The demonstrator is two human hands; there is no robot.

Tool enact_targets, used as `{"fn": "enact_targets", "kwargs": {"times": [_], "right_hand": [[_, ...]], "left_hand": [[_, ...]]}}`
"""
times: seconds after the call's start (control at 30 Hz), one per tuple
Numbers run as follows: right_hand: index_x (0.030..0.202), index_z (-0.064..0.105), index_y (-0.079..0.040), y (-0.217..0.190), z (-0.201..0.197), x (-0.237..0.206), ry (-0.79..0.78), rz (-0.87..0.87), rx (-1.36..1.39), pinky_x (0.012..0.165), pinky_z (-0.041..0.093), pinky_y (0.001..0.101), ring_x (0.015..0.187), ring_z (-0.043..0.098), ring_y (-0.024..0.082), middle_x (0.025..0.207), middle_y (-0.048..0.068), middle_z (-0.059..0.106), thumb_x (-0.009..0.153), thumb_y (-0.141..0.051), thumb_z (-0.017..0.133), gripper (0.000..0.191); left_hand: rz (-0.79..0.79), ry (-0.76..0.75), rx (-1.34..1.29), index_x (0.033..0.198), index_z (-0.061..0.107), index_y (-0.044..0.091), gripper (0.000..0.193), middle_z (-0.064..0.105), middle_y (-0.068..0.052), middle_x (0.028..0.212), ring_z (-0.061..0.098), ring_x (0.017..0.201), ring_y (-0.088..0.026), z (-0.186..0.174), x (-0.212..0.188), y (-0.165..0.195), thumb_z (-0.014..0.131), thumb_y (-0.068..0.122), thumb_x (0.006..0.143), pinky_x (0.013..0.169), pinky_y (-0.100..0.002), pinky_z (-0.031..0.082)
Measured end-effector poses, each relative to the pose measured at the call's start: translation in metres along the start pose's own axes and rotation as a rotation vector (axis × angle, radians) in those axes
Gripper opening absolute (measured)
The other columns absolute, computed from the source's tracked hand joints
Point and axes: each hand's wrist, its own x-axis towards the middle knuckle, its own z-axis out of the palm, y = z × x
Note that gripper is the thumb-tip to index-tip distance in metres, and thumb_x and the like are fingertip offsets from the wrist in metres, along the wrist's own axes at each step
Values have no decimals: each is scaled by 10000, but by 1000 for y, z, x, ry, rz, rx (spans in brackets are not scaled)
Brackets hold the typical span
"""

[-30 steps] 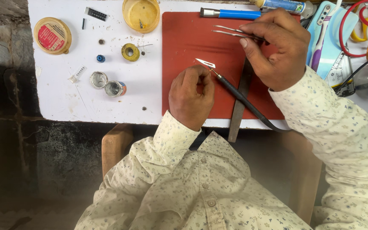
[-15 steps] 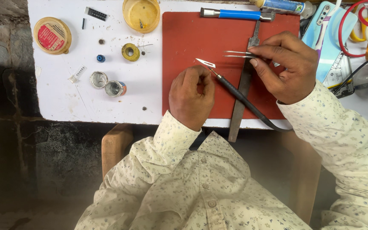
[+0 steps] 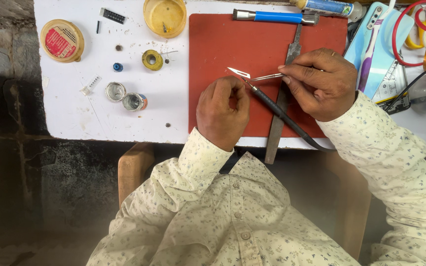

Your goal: The person uses tweezers to hold a small electronic component and a soldering iron to apply solder to its leads. The person repeatedly adjusts the component and applies solder, working on a single small part throughout the clip.

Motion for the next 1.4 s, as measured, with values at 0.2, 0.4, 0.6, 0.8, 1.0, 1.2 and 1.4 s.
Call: {"fn": "enact_targets", "kwargs": {"times": [0.2,0.4,0.6,0.8,1.0,1.2,1.4], "right_hand": [[1112,781,-30,0,1,-2,6,-45,-51,701,533,299,863,664,193,990,71,711,901,51,833,232],[1107,784,-37,1,2,-1,6,-63,-56,693,531,298,871,661,196,987,64,708,899,41,837,229],[1086,789,-40,2,4,0,10,-72,-64,689,521,303,841,653,185,971,58,713,901,32,844,206],[1083,789,-38,2,4,0,8,-70,-65,713,525,312,841,654,186,966,63,713,900,32,842,202],[1086,789,-36,2,4,-1,8,-64,-63,716,529,313,848,655,189,962,63,707,899,30,840,204],[1091,787,-39,1,4,-1,-1,-61,-68,724,532,318,854,657,193,968,63,710,900,26,838,208],[1098,785,-47,0,3,-1,-12,-42,-79,720,541,310,883,664,200,981,62,708,906,18,838,209]], "left_hand": [[3,-4,-7,961,575,38,196,682,-81,909,690,790,-217,0,-1,1,721,-75,896,718,-326,586],[8,-1,-9,962,575,35,198,689,-84,920,697,801,-216,0,0,1,720,-81,890,727,-320,594],[0,-8,-24,963,576,36,196,695,-82,927,700,793,-208,0,0,2,715,-84,895,724,-314,596],[12,-10,-18,967,574,39,195,696,-79,931,703,798,-204,0,0,1,717,-75,900,733,-318,595],[4,-8,-16,966,577,38,192,694,-80,929,702,794,-207,1,0,1,718,-75,898,728,-317,594],[12,-8,-6,965,574,36,197,691,-79,927,697,801,-212,0,0,1,717,-79,895,735,-323,591],[21,-3,0,959,571,38,199,693,-79,927,697,799,-211,1,-1,1,717,-79,893,735,-325,590]]}}
